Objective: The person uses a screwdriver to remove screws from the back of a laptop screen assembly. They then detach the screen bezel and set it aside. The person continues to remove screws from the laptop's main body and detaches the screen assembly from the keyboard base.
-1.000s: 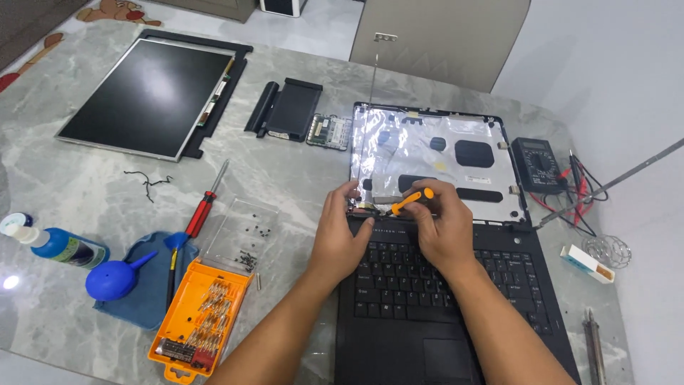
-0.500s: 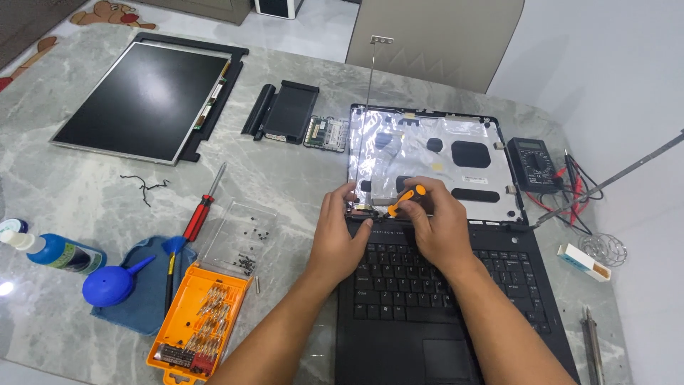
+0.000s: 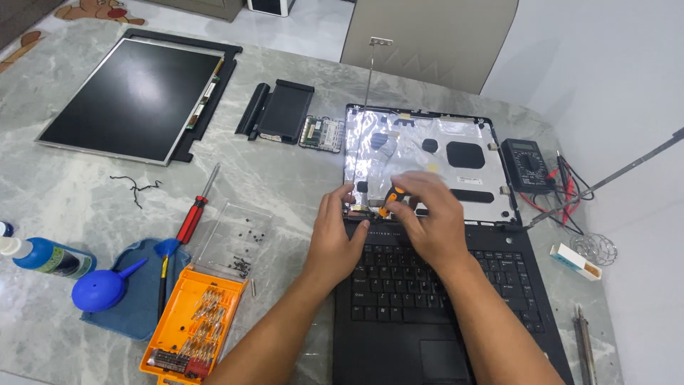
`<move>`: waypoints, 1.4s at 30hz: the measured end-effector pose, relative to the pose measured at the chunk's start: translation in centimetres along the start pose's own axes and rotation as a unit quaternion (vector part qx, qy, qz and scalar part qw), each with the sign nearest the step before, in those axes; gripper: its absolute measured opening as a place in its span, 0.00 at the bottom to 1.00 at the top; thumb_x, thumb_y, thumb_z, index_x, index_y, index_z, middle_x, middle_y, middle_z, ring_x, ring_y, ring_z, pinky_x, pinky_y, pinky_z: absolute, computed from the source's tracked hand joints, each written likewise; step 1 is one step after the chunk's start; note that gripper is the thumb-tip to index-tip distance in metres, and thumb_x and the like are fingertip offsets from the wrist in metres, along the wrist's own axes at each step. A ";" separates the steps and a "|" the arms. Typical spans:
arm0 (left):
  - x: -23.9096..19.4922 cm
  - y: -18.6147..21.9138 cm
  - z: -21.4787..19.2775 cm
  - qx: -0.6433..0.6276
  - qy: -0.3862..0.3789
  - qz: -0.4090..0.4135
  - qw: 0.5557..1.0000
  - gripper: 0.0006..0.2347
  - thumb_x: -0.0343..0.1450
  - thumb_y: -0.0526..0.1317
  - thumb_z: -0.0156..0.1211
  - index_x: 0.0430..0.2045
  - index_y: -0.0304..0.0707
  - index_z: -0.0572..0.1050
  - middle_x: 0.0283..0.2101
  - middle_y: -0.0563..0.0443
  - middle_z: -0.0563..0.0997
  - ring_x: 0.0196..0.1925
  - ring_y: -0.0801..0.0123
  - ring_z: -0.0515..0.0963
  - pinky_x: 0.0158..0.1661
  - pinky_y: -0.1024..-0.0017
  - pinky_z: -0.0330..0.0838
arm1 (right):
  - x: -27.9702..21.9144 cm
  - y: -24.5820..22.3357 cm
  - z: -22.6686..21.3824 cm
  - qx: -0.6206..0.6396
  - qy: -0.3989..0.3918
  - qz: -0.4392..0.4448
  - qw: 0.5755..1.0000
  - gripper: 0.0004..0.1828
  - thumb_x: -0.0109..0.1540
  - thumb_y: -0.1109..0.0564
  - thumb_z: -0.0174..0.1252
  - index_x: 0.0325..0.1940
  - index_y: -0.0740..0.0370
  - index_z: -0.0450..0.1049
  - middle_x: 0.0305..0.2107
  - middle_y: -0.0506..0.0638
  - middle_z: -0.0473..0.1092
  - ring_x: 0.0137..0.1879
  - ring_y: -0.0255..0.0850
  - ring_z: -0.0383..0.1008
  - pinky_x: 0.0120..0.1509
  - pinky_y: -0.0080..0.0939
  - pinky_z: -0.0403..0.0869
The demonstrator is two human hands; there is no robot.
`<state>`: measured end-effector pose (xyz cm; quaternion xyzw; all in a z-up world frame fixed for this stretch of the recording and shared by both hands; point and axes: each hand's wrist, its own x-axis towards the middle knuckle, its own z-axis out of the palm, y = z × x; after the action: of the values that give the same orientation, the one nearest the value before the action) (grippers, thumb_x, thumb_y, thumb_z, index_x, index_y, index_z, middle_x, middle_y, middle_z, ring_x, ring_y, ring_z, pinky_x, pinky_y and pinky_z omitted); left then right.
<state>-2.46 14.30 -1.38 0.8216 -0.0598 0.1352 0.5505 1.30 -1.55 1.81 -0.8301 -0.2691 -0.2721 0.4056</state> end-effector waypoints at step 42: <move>1.9 4.0 -1.6 -0.052 0.163 0.263 0.950 0.06 0.68 0.29 0.55 0.35 0.36 0.77 0.38 0.50 0.72 0.43 0.59 0.76 0.43 0.66 0.70 | 1.0 0.4 0.3 0.045 -0.025 -0.011 0.999 0.08 0.56 0.58 0.66 0.33 0.62 0.75 0.22 0.51 0.72 0.27 0.45 0.72 0.34 0.44 0.73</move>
<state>-1.93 14.37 3.27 0.7137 -0.1901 0.4039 0.5398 2.38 -1.30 2.11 -0.8146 -0.3000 -0.2435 0.4325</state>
